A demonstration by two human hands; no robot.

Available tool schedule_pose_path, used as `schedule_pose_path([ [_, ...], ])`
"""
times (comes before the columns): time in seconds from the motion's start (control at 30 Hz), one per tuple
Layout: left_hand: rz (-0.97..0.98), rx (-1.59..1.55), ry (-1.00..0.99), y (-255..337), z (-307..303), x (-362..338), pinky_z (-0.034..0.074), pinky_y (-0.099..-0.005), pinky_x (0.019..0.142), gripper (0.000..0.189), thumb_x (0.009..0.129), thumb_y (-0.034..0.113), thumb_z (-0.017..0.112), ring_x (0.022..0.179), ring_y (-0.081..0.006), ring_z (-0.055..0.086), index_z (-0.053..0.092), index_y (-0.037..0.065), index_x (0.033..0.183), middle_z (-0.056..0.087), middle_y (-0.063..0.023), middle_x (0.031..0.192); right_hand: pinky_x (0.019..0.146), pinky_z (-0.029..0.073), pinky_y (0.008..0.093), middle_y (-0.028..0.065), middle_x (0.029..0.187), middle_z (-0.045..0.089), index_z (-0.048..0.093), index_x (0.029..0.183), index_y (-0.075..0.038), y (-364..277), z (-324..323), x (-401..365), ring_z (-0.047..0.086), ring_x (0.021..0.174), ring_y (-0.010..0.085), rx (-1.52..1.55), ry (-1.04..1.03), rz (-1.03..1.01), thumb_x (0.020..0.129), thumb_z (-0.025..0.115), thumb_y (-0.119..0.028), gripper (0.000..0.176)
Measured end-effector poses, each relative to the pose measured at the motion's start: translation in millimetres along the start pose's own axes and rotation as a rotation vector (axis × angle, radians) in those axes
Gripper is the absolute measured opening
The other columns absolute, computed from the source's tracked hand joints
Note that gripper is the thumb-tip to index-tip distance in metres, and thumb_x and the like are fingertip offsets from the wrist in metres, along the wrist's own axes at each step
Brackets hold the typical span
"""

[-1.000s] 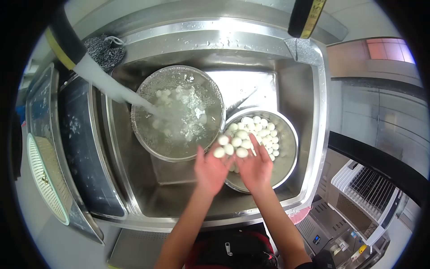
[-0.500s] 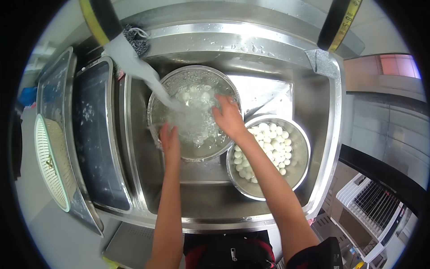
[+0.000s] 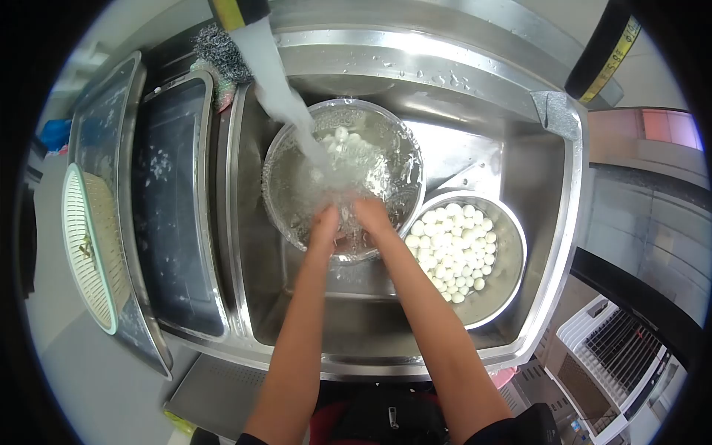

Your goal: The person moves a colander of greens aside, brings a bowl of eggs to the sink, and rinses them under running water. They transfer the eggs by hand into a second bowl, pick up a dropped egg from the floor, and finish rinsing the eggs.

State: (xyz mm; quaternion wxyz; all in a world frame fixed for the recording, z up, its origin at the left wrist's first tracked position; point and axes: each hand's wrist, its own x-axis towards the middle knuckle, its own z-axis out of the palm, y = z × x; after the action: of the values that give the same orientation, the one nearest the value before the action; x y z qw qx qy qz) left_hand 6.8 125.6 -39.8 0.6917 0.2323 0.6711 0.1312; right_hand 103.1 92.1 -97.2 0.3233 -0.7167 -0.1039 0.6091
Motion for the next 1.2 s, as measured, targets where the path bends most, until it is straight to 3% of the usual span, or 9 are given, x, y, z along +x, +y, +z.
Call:
schedule_pose_path([
  [0.23, 0.117, -0.378, -0.167, 1, -2, -20, 0.043, -0.0321, 0.074, 0.036, 0.080, 0.030, 0.046, 0.094, -0.0184, 0.047, 0.051, 0.003, 0.103, 0.047, -0.0077, 0.100, 0.078, 0.037, 0.0315, 0.0074, 0.092, 0.050, 0.048, 0.096, -0.005, -33, 10, -63, 0.047, 0.089, 0.0174, 0.903, -0.115, 0.006, 0.080, 0.047, -0.028, 0.028],
  [0.47, 0.050, -0.693, -0.518, -2, 20, -75, 0.030, -0.0362, 0.092, 0.050, 0.087, 0.038, 0.027, 0.111, -0.0212, 0.036, 0.035, 0.000, 0.118, 0.040, -0.0124, 0.118, 0.082, 0.038, 0.0347, 0.0087, 0.100, 0.050, 0.047, 0.096, -0.006, -36, -51, -123, 0.047, 0.094, 0.0214, 1.179, -0.110, -0.039, 0.081, 0.044, -0.030, 0.029],
  [0.63, -0.041, -0.536, -0.725, -30, 60, -96, 0.026, -0.0374, 0.095, 0.057, 0.086, 0.045, 0.023, 0.118, -0.0201, 0.028, 0.028, 0.002, 0.124, 0.032, -0.0100, 0.125, 0.086, 0.036, 0.0376, 0.0096, 0.109, 0.044, 0.041, 0.109, -0.006, -21, -107, -166, 0.044, 0.099, 0.0209, 1.001, 0.183, -0.085, 0.083, 0.040, -0.031, 0.035],
  [0.73, -0.134, -0.459, -0.648, -38, 66, -103, 0.029, -0.0375, 0.094, 0.055, 0.086, 0.043, 0.028, 0.118, -0.0213, 0.029, 0.029, 0.003, 0.123, 0.032, -0.0100, 0.126, 0.089, 0.034, 0.0387, 0.0113, 0.120, 0.034, 0.032, 0.119, -0.004, -10, -129, -180, 0.039, 0.105, 0.0247, 0.910, 0.247, -0.053, 0.081, 0.042, -0.037, 0.051],
  [0.83, 0.202, -0.297, -0.396, -27, 41, -93, 0.035, -0.0357, 0.088, 0.043, 0.084, 0.030, 0.041, 0.111, -0.0216, 0.038, 0.038, 0.001, 0.117, 0.040, -0.0104, 0.120, 0.094, 0.026, 0.0398, 0.0125, 0.129, 0.025, 0.025, 0.124, -0.001, -8, -138, -178, 0.026, 0.116, 0.0277, 0.664, 0.295, -0.027, 0.079, 0.040, -0.044, 0.064],
  [1.0, 0.637, 0.004, 0.110, 17, -40, -30, 0.035, -0.0311, 0.087, 0.034, 0.082, 0.019, 0.046, 0.104, -0.0190, 0.044, 0.045, 0.002, 0.111, 0.048, -0.0106, 0.111, 0.089, 0.032, 0.0292, 0.0104, 0.110, 0.046, 0.046, 0.109, 0.000, -63, -100, -137, 0.042, 0.107, 0.0181, 0.304, 0.272, -0.364, 0.082, 0.040, -0.021, 0.034],
  [1.07, 0.754, 0.174, 0.136, 29, -48, -2, 0.029, -0.0319, 0.092, 0.040, 0.082, 0.020, 0.045, 0.108, -0.0238, 0.040, 0.040, -0.001, 0.116, 0.042, -0.0151, 0.117, 0.087, 0.033, 0.0273, 0.0113, 0.106, 0.050, 0.046, 0.109, -0.001, -79, -76, -99, 0.044, 0.104, 0.0184, -0.055, 0.225, -0.467, 0.080, 0.045, -0.014, 0.032],
  [1.13, 0.748, 0.495, 0.252, 39, -44, 24, 0.028, -0.0350, 0.092, 0.043, 0.081, 0.022, 0.046, 0.110, -0.0281, 0.037, 0.038, -0.001, 0.118, 0.038, -0.0181, 0.120, 0.088, 0.033, 0.0342, 0.0172, 0.110, 0.047, 0.045, 0.111, -0.003, -76, -52, -36, 0.044, 0.104, 0.0283, -0.248, 0.222, -0.673, 0.077, 0.048, -0.021, 0.038],
  [1.2, 0.744, 0.486, 0.167, 31, -44, 77, 0.029, -0.0360, 0.092, 0.043, 0.081, 0.023, 0.046, 0.109, -0.0303, 0.038, 0.038, 0.000, 0.117, 0.039, -0.0193, 0.118, 0.087, 0.034, 0.0381, 0.0199, 0.112, 0.046, 0.044, 0.111, -0.002, -95, -30, -4, 0.044, 0.103, 0.0341, -0.555, 0.282, -0.803, 0.076, 0.048, -0.024, 0.042],
])
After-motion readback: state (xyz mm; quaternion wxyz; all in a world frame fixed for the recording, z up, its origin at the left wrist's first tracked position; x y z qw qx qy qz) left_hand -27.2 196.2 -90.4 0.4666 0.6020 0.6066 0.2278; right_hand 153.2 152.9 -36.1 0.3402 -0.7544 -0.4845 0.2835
